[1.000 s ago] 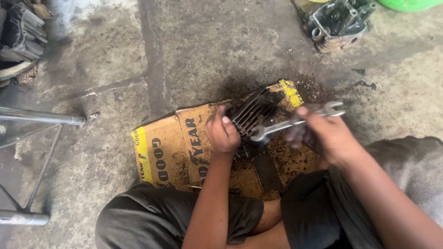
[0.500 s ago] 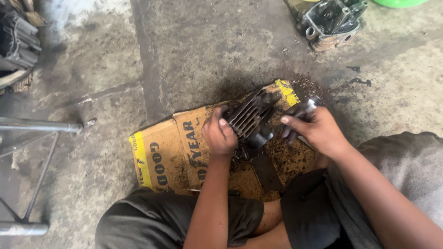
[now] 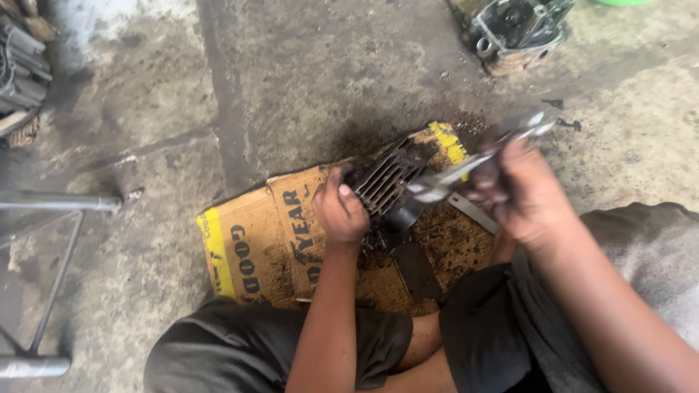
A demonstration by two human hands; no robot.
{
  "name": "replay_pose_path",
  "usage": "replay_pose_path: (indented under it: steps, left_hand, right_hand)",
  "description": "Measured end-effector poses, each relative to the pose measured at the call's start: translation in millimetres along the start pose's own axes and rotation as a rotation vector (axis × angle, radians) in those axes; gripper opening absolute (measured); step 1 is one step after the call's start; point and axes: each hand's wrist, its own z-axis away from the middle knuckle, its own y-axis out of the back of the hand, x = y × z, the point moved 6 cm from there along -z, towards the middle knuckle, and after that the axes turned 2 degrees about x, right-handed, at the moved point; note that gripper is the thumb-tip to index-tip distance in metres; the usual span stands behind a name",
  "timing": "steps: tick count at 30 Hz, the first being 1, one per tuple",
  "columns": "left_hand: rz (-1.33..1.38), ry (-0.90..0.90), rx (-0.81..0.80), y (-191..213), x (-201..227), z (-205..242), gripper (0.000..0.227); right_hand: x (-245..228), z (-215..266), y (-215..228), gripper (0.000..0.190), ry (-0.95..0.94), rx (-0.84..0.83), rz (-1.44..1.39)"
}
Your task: The person disassembles an engine cylinder head by using a wrench and a metal strip to loosen parts and scrape surfaces.
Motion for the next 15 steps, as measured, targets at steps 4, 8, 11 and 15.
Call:
replay_pose_path:
  steps: [4, 8, 11, 15]
  left_hand:
    - [-0.037, 0.095, -0.029, -1, -3, 0, 0.048]
    - [0.013, 0.021, -0.009, -1, 2, -4, 0.046]
    - [-0.025, 0.055, -0.019, -1, -3, 1, 0.048]
    - [-0.021, 0.033, -0.009, -1, 1, -2, 0.049]
  right_hand:
    - [14, -12, -34, 0.028, -0.058, -0.118, 0.087]
    - [6, -23, -29, 0.036, -0.051, 0.172, 0.28]
    - [-22, -18, -41, 0.027, 0.09, -0.321, -0.321]
    - [8, -29, -20, 0.022, -0.039, -0.09, 0.064]
